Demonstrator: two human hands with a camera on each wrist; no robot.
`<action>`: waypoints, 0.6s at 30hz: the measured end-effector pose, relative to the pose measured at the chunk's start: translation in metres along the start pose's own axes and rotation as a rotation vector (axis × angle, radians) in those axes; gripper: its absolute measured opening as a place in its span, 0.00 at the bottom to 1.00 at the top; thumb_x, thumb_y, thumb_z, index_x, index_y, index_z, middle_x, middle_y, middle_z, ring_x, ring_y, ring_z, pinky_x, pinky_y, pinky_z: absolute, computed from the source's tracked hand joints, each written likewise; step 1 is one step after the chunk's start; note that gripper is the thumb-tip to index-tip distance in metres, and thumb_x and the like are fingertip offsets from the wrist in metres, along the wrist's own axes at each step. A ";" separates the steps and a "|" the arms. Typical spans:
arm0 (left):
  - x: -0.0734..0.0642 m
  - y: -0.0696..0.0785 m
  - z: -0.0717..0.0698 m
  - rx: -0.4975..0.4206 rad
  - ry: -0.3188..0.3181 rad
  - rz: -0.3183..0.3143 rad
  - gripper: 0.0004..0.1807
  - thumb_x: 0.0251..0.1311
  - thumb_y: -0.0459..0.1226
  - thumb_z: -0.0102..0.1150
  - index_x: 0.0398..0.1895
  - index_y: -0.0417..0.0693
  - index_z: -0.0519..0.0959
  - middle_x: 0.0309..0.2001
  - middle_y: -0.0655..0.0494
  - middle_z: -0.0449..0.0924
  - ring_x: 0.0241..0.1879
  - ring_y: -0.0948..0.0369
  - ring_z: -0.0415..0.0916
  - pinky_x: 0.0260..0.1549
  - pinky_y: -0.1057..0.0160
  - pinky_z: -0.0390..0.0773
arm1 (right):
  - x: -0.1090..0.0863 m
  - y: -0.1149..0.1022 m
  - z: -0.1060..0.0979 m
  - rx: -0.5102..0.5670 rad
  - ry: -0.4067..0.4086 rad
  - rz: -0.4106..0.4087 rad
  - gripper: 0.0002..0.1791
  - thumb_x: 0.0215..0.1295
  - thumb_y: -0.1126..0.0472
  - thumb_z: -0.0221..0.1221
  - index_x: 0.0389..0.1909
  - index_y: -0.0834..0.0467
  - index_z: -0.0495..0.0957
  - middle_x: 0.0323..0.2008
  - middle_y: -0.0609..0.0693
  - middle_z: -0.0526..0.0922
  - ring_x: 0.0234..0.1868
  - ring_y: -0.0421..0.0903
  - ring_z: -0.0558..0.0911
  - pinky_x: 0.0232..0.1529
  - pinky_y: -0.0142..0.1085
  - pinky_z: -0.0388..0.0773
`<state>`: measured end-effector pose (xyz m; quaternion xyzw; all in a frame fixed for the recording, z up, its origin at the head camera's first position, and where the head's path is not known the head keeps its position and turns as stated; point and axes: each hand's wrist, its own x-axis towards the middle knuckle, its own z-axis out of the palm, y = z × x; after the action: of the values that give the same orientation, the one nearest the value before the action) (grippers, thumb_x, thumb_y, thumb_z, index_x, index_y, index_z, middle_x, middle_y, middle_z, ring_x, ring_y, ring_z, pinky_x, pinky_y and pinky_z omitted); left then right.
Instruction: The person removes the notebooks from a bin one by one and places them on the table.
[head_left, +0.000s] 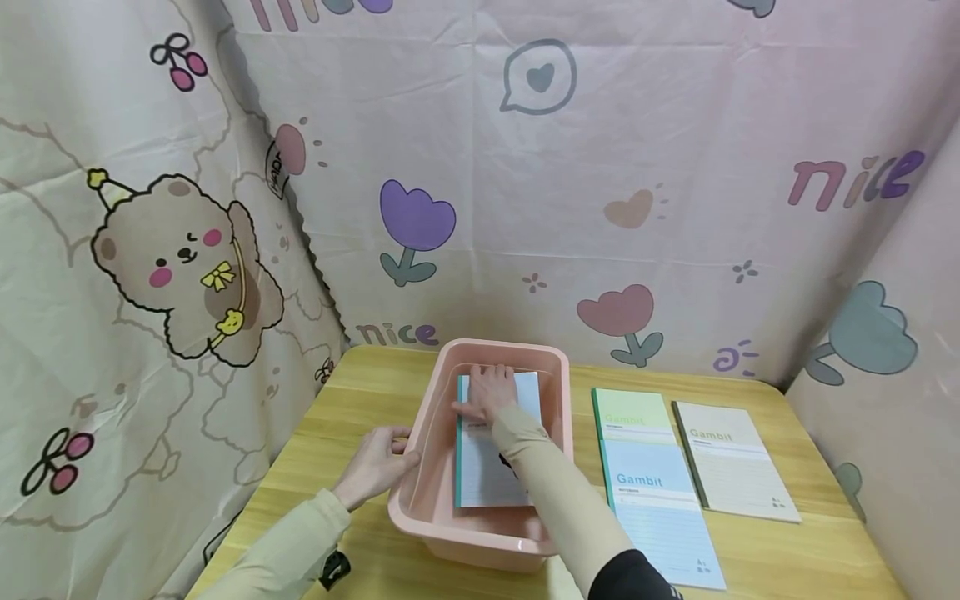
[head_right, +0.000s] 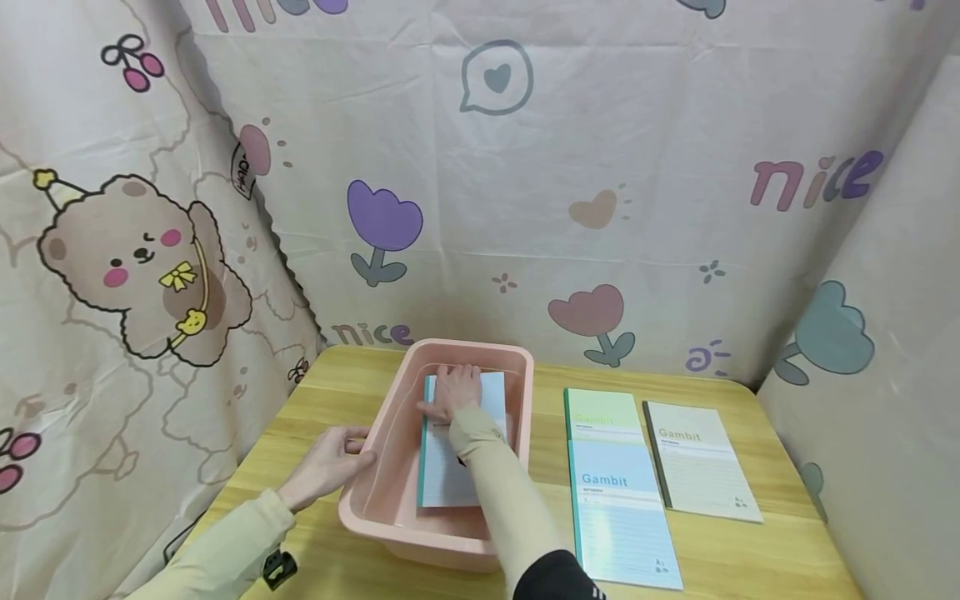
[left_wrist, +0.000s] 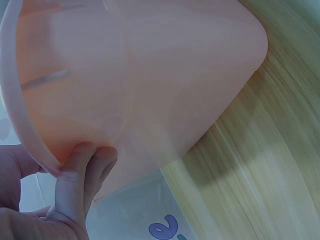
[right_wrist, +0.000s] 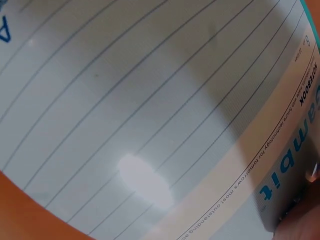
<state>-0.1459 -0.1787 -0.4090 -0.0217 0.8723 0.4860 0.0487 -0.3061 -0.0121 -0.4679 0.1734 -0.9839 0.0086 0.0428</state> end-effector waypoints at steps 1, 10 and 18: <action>0.000 0.000 0.000 -0.002 -0.001 0.002 0.23 0.57 0.27 0.58 0.58 0.27 0.77 0.44 0.34 0.87 0.40 0.46 0.88 0.36 0.53 0.89 | 0.000 0.000 -0.003 -0.004 0.004 -0.005 0.44 0.56 0.23 0.57 0.59 0.56 0.72 0.56 0.59 0.82 0.57 0.55 0.79 0.61 0.47 0.74; -0.001 0.000 -0.001 -0.023 -0.020 0.017 0.23 0.59 0.27 0.58 0.58 0.25 0.76 0.45 0.31 0.86 0.42 0.45 0.88 0.37 0.53 0.89 | 0.002 -0.003 -0.034 0.027 0.047 -0.044 0.40 0.57 0.25 0.57 0.53 0.56 0.73 0.51 0.58 0.83 0.51 0.55 0.79 0.56 0.46 0.75; -0.001 0.001 0.000 -0.010 -0.008 0.011 0.23 0.58 0.26 0.58 0.58 0.24 0.75 0.46 0.30 0.85 0.43 0.43 0.88 0.39 0.52 0.89 | 0.001 -0.003 -0.067 0.030 0.088 -0.083 0.40 0.58 0.26 0.56 0.55 0.55 0.74 0.48 0.57 0.84 0.49 0.53 0.80 0.54 0.45 0.75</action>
<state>-0.1447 -0.1787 -0.4081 -0.0153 0.8698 0.4908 0.0492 -0.3012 -0.0128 -0.4012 0.2139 -0.9728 0.0294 0.0836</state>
